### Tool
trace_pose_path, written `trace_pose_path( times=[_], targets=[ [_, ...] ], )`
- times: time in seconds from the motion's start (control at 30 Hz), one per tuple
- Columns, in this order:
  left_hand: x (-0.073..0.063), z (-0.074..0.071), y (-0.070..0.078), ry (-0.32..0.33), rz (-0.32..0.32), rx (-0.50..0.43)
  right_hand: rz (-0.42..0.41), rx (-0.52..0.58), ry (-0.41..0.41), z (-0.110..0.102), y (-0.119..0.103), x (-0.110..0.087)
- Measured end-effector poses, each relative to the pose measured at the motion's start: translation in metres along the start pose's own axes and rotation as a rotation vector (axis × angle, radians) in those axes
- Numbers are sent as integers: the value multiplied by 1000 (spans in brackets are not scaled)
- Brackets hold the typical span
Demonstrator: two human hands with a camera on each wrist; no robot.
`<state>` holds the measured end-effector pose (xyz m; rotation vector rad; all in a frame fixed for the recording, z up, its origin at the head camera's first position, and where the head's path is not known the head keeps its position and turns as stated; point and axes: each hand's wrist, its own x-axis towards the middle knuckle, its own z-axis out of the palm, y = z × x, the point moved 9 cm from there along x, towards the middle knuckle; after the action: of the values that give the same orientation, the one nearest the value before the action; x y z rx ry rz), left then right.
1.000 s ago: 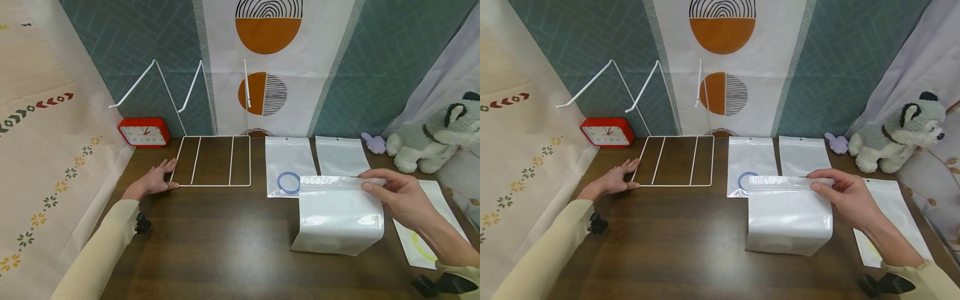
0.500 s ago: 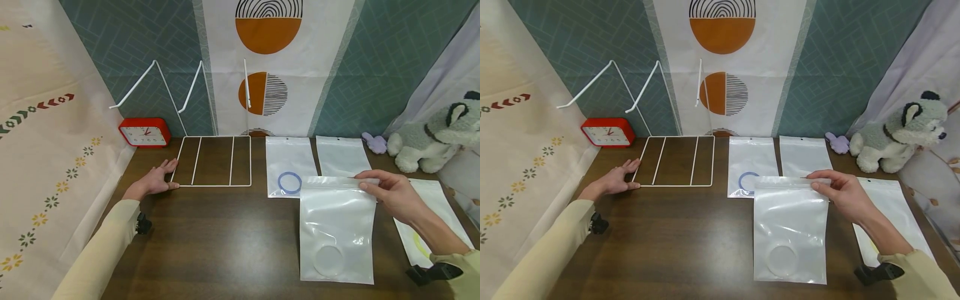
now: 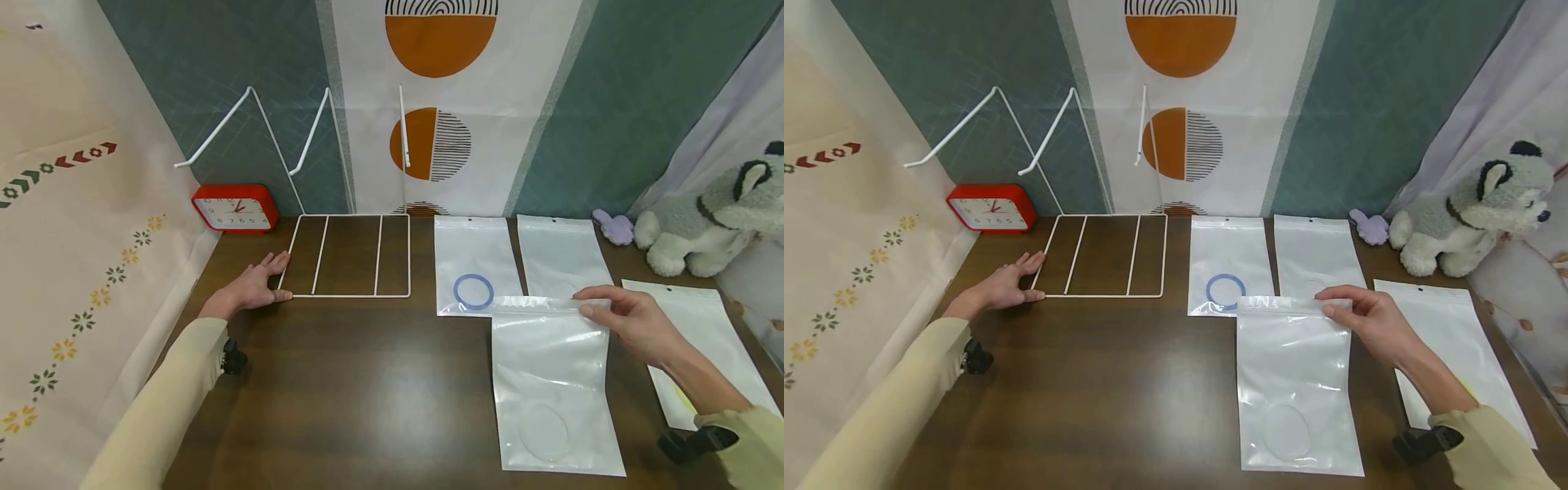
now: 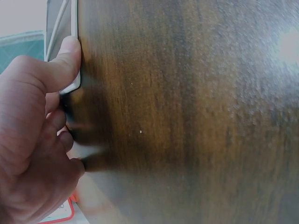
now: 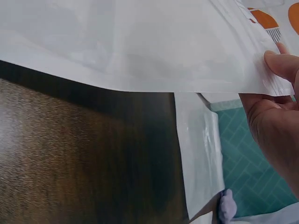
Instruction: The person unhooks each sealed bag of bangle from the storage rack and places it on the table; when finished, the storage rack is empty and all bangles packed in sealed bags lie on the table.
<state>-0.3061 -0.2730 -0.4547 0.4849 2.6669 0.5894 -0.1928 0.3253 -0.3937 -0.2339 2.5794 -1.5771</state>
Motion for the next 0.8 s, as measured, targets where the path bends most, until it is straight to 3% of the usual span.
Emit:
trace_pose_path(
  times=[0.1, 0.27, 0.6, 0.8],
  targets=[
    [4, -8, 1, 4, -7, 8, -15, -52, 41, -4, -2, 3],
    [8, -14, 3, -7, -16, 7, -32, -5, 55, -5, 0, 3],
    [4, -4, 1, -6, -7, 8, -18, -119, 80, 5, 15, -7],
    [1, 0, 0, -3, 5, -8, -75, -148, 71, 12, 17, -10]
  ],
)
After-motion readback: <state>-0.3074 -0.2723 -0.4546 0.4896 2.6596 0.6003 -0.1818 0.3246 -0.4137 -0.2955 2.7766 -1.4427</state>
